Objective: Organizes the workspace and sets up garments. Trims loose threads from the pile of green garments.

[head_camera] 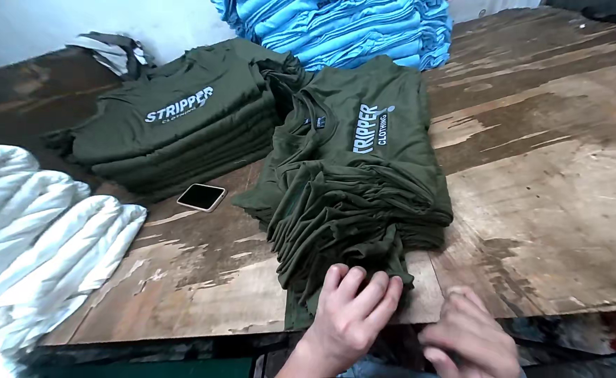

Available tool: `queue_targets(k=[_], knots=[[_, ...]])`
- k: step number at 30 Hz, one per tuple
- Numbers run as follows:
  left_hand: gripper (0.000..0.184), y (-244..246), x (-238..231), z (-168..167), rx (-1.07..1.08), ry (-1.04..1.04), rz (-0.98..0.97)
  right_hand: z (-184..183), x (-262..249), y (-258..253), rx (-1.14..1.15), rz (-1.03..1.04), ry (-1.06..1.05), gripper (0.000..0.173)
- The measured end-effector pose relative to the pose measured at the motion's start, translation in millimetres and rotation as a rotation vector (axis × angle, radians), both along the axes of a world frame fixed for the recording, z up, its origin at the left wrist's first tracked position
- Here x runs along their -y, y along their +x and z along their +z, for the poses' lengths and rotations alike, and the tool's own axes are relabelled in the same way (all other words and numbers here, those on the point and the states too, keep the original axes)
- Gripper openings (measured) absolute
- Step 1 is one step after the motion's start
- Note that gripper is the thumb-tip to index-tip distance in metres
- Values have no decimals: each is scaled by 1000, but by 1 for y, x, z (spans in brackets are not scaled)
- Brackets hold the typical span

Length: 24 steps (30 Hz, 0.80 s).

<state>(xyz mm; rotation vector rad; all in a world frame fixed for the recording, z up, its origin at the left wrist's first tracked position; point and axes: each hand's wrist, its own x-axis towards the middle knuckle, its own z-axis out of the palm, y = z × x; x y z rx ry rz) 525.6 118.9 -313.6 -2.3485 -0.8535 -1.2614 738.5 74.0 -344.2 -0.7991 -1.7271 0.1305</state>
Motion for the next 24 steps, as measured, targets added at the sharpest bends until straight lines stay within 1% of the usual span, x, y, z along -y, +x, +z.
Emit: queue_targets(k=[1,2,4,5,6,7,8,9,11,12,13,14,15,16,17,18,19,21,22,23,24], knots=[[15,1,-1,2,33,-58,12,2,1,4,70,-22,-9,42],[22,1,-2,6,60,-151,30,4,1,6,132,-96,-42,45],[44,-5,-5,14,28,-361,63,10,-3,2,178,-301,-122,35],[39,-8,-6,15,7,-432,56,13,-8,-2,198,-363,-163,34],[23,-11,-8,16,-4,-455,43,15,-13,-6,205,-356,-201,37],[17,-12,-8,17,-4,-462,25,15,-18,-9,185,-302,-214,31],[14,-14,-7,20,17,-450,-4,14,-21,-10,141,-222,-200,21],[14,-17,-7,24,47,-417,-27,14,-22,-9,116,-137,-155,16],[17,-28,-10,30,108,-339,-11,17,-22,2,153,3,-60,13],[15,-35,-12,32,142,-323,10,19,-19,10,191,54,-53,12],[9,-42,-16,32,172,-322,27,22,-18,19,245,79,-78,14],[8,-48,-21,31,178,-325,38,24,-18,29,317,91,-120,18],[21,-52,-25,29,163,-323,31,26,-18,37,394,94,-167,26],[29,-54,-29,27,132,-311,8,29,-19,43,450,84,-202,36],[29,-54,-31,26,106,-294,-16,31,-20,44,454,70,-219,47],[22,-50,-31,26,98,-290,-12,33,-21,43,419,45,-221,52],[18,-45,-27,29,108,-309,28,33,-21,39,370,10,-217,52],[25,-29,-14,36,111,-406,202,35,-21,28,325,-24,-250,45],[28,-21,-8,38,77,-458,292,35,-22,22,338,-11,-286,46],[24,-13,-4,37,33,-486,362,31,-24,17,355,11,-301,46],[17,-7,-2,34,5,-472,409,25,-25,14,367,20,-287,37]])
